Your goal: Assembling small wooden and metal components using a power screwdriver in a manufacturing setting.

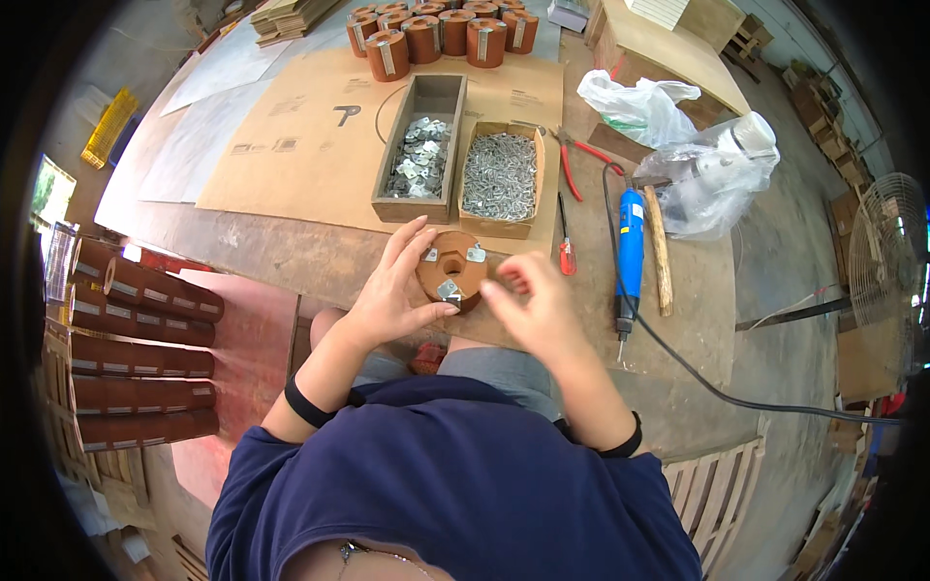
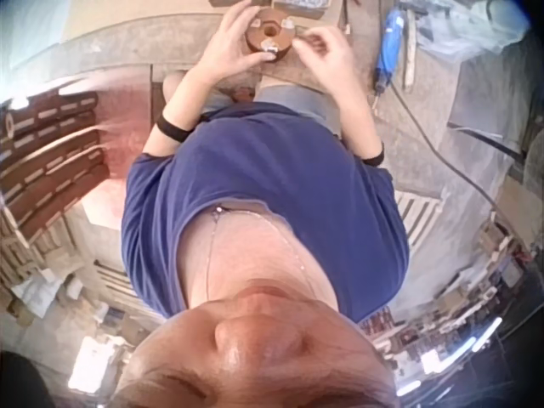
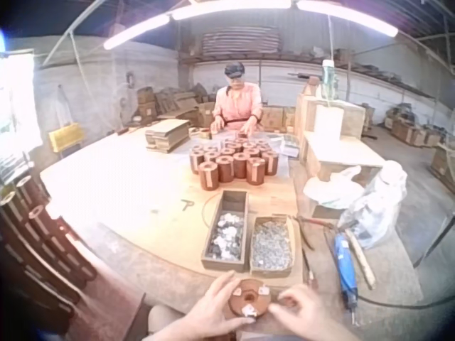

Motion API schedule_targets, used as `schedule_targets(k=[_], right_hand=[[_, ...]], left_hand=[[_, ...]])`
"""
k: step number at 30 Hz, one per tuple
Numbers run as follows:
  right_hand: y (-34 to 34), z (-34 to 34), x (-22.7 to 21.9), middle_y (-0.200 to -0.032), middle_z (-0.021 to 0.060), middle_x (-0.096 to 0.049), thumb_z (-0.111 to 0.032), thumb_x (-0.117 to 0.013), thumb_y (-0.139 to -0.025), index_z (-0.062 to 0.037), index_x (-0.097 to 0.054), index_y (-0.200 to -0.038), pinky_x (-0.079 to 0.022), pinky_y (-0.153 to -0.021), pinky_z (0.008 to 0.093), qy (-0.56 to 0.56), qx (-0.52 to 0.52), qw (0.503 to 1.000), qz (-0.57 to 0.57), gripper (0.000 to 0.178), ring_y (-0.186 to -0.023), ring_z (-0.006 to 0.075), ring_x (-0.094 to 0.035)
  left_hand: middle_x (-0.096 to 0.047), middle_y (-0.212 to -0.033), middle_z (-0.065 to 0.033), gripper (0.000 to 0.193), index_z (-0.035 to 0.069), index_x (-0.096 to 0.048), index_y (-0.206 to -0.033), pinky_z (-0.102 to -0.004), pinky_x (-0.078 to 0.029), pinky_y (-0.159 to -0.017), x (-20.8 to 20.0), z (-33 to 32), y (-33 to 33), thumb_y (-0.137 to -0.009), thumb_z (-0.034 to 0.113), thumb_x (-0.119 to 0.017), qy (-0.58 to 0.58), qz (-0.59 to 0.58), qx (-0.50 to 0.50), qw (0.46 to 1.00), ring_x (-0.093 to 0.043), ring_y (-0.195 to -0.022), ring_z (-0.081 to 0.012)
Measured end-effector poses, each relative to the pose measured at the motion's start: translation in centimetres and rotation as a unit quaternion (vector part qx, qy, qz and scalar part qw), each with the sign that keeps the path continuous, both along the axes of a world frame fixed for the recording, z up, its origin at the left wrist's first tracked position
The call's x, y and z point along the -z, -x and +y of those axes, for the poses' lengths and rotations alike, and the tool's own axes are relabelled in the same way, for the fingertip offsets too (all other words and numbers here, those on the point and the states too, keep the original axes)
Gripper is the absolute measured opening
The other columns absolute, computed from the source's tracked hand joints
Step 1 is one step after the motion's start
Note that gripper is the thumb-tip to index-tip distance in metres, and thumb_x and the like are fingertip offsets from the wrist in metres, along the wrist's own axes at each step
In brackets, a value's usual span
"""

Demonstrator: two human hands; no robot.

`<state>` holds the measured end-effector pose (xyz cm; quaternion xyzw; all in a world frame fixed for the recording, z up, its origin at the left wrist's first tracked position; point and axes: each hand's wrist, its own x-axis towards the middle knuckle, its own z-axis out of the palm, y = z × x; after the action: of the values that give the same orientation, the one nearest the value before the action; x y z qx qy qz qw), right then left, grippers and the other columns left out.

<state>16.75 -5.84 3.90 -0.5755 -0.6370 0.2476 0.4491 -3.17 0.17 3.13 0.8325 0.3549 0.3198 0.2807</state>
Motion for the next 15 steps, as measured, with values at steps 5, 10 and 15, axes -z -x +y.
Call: schedule_targets(k=[5, 10, 15], right_hand=[[2.4, 0.5, 0.1, -0.079, 0.0058, -0.049, -0.01, -0.066, -0.071, -0.0019, -0.054, -0.084, -0.041, -0.061, 0.0248, -0.062, -0.036, 0.995, -0.064, 0.019, -0.069, 0.0145, -0.049], [2.5, 0.6, 0.3, -0.079, 0.0101, -0.048, -0.004, -0.059, -0.075, -0.0004, -0.052, -0.076, -0.042, -0.063, 0.03, -0.021, -0.042, 0.999, -0.023, 0.008, -0.069, 0.0222, -0.05], [1.1, 0.6, -0.1, -0.078, 0.008, -0.047, -0.004, -0.059, -0.076, 0.0001, -0.052, -0.077, -0.042, -0.058, 0.0277, 0.0, 0.009, 1.0, 0.008, 0.008, -0.063, 0.0185, -0.05]], left_hand=[[-0.035, -0.127, -0.0186, 0.078, 0.001, -0.04, -0.121, -0.0375, -0.039, -0.09, 0.7, -0.2, 0.4, -0.056, 0.025, -0.077, -0.047, 0.01, -0.014, 0.999, -0.04, -0.113, -0.0348], [-0.041, -0.121, -0.0182, 0.073, 0.0, -0.043, -0.117, -0.0365, -0.042, -0.087, 0.7, -0.6, 0.5, -0.056, 0.023, -0.076, -0.06, -0.004, -0.027, 0.998, -0.046, -0.107, -0.0333], [-0.045, -0.116, -0.0175, 0.071, 0.0, -0.044, -0.115, -0.0368, -0.042, -0.086, 0.6, -0.7, 0.4, -0.056, 0.022, -0.076, -0.046, -0.013, -0.038, 0.998, -0.048, -0.105, -0.0326]])
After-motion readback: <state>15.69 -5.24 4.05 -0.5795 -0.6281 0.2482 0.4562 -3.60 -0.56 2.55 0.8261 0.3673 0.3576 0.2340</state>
